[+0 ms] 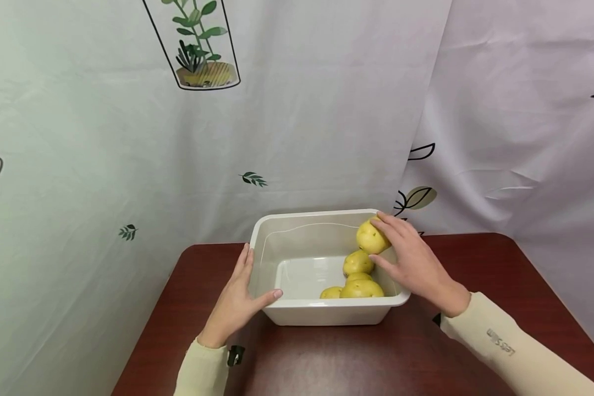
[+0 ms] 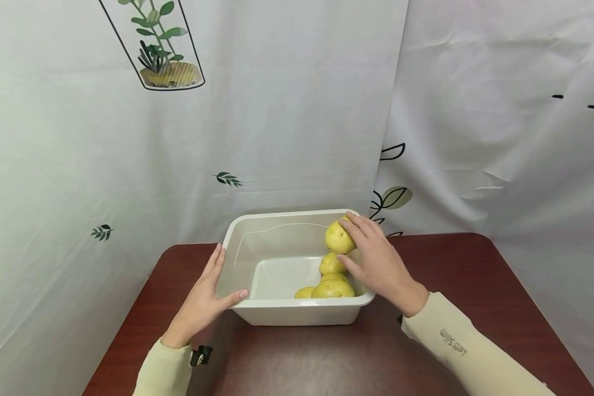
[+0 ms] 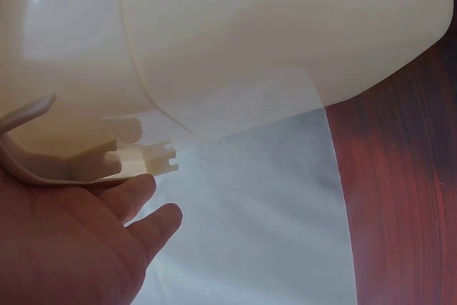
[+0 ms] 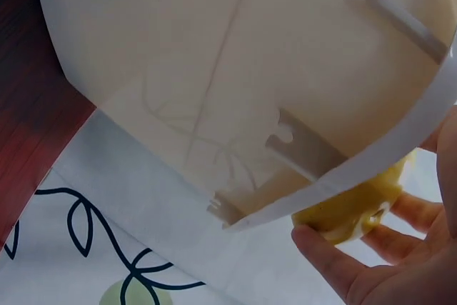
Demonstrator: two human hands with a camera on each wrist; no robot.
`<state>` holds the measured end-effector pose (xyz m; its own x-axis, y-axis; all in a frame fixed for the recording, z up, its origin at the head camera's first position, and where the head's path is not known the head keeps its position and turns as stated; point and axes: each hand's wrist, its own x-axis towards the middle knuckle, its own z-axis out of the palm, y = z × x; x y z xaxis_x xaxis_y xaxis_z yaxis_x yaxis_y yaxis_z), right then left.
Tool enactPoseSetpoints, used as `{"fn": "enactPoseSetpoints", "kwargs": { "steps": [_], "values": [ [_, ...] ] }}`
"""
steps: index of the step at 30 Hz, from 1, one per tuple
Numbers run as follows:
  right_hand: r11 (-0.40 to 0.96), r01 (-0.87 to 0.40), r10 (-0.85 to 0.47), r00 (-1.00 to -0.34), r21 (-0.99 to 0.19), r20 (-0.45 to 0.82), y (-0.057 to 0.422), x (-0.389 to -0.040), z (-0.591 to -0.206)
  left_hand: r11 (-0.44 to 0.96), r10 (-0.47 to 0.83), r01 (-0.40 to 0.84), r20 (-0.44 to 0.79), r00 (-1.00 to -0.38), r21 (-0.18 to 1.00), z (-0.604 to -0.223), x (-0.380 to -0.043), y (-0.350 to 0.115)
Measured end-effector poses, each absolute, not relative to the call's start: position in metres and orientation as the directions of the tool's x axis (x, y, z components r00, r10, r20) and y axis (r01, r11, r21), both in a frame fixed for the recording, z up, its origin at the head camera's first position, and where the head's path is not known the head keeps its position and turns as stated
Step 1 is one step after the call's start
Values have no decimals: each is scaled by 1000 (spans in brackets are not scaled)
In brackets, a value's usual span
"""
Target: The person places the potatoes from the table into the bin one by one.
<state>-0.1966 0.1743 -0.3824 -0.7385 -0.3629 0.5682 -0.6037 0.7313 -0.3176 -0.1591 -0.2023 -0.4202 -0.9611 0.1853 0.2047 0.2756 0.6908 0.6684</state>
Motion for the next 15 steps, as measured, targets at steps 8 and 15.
{"fn": "enactPoseSetpoints", "kwargs": {
  "steps": [8, 15],
  "values": [
    [718, -614, -423, -759, -327, 496, 167, -200, -385, 691, 182, 272, 203, -962, 669, -419, -159, -202],
    [739, -594, -463, -790, -316, 402, 161, -202, -390, 692, 184, 276, 207, -961, 667, -420, -159, -202]
  ]
}}
